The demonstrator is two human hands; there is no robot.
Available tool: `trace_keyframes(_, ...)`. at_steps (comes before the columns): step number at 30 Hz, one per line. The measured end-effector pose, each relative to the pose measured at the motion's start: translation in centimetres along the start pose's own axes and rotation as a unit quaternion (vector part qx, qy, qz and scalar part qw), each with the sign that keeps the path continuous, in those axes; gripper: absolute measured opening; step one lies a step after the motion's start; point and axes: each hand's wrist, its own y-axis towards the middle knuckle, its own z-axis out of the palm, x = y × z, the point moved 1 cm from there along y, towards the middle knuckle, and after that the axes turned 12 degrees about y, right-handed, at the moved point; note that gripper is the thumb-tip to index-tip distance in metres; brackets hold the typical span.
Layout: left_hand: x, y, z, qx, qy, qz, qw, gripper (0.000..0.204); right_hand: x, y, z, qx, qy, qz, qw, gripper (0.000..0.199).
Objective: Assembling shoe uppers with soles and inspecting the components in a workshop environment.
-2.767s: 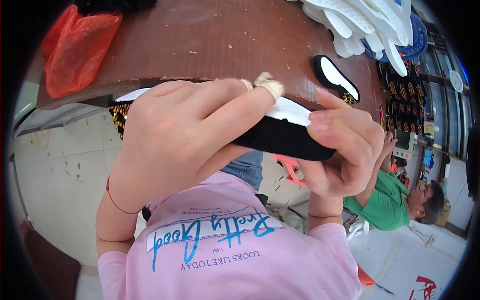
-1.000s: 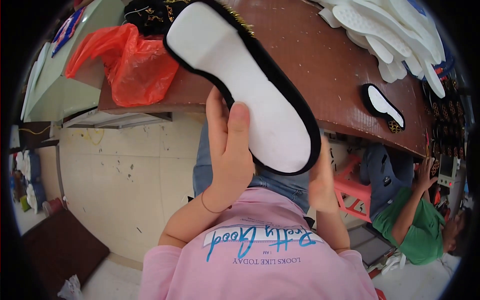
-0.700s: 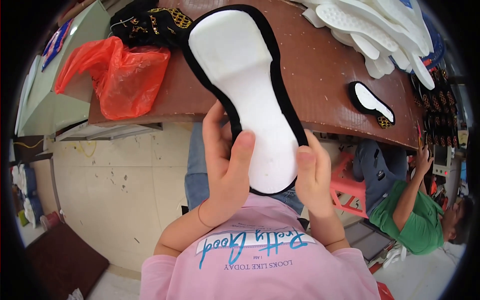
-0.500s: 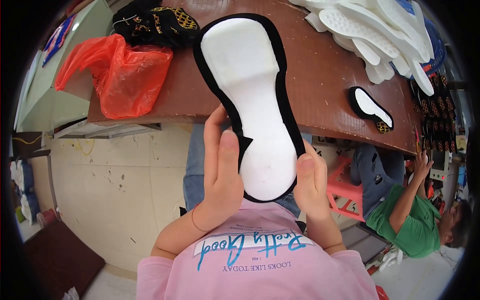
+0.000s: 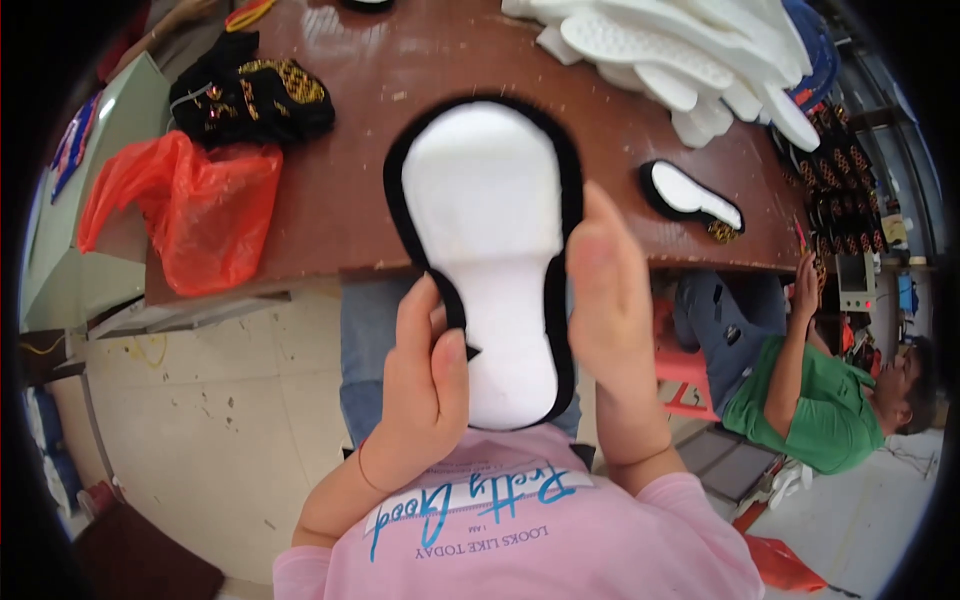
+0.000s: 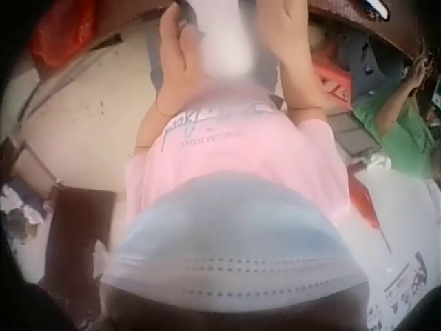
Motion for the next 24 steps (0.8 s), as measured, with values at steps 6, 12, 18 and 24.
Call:
trace_keyframes(6, 2.2, 0.1, 0.3, -0.004, 0.019, 0.019, 1.000, 0.045, -1.1, -0.4, -0.9, 0.068, -0.034, 0.023, 0.997, 0.026)
trace_keyframes(12, 3.5, 2.1, -1.7, -0.038, -0.018, -0.022, 0.999, 0.048, -1.7, 0.5, 0.2, 0.129, 0.080, 0.080, 0.985, 0.030)
trace_keyframes(18, 4.7, 6.0, -3.2, -0.155, 0.001, 0.020, 0.988, 0.053, -0.3, 7.2, -0.9, 0.147, -0.206, -0.052, 0.966, 0.036)
trace_keyframes(24, 7.8, 6.7, -2.3, -0.125, 0.301, 0.023, 0.945, 0.042, -8.3, 16.2, -1.8, -0.043, -0.548, -0.322, 0.771, 0.025)
